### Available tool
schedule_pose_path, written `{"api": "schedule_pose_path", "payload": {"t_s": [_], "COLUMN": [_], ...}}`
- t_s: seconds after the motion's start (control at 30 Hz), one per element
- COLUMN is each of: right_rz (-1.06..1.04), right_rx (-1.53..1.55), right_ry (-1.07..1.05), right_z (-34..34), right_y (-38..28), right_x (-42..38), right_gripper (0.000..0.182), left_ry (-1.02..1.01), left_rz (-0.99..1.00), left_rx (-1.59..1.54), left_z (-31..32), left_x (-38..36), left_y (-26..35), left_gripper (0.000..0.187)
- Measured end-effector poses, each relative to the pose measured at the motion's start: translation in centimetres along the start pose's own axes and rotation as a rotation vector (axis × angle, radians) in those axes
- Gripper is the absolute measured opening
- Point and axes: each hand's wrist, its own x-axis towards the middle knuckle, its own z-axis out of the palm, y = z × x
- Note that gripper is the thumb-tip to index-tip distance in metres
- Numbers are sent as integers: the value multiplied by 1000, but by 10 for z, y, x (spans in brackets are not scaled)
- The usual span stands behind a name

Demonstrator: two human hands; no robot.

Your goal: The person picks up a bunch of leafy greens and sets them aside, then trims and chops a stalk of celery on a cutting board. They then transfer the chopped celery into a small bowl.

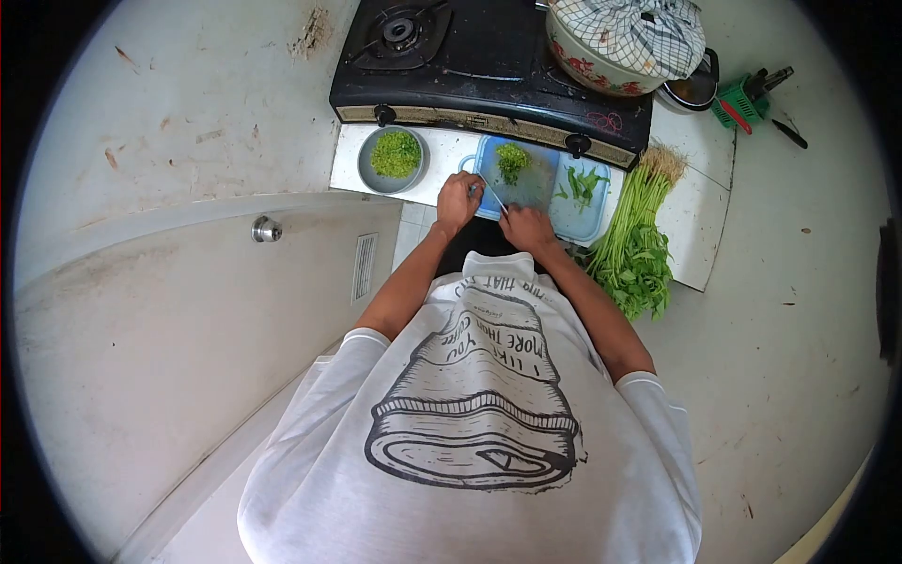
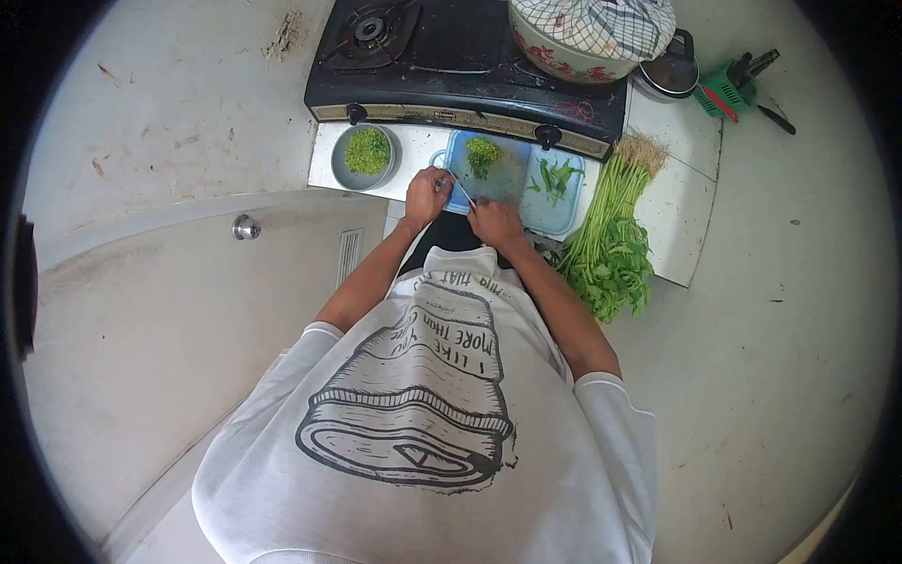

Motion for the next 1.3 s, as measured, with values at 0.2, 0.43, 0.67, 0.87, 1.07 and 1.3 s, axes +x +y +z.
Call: {"api": "schedule_pose_path", "payload": {"t_s": [0.2,0.43,0.67,0.87,1.07,1.3], "right_rz": [2,39,58,29,42,71], "right_rx": [5,30,35,59,63,60], "right_ry": [-18,3,-17,-50,-40,-46], "right_z": [2,5,6,0,5,5], "right_y": [2,5,9,2,-2,5], "right_x": [2,3,1,-1,13,8], "right_gripper": [37,40,39,38,37,40], "left_ry": [-12,-9,-33,-62,-49,-79], "left_rz": [-17,-35,-36,0,45,63], "left_rx": [-26,-78,-52,2,18,-17], "left_z": [1,3,-1,-6,-8,-12], "left_x": [0,1,3,4,1,0], "left_y": [2,-1,1,0,1,-4], "left_gripper": [11,11,8,8,9,14]}}
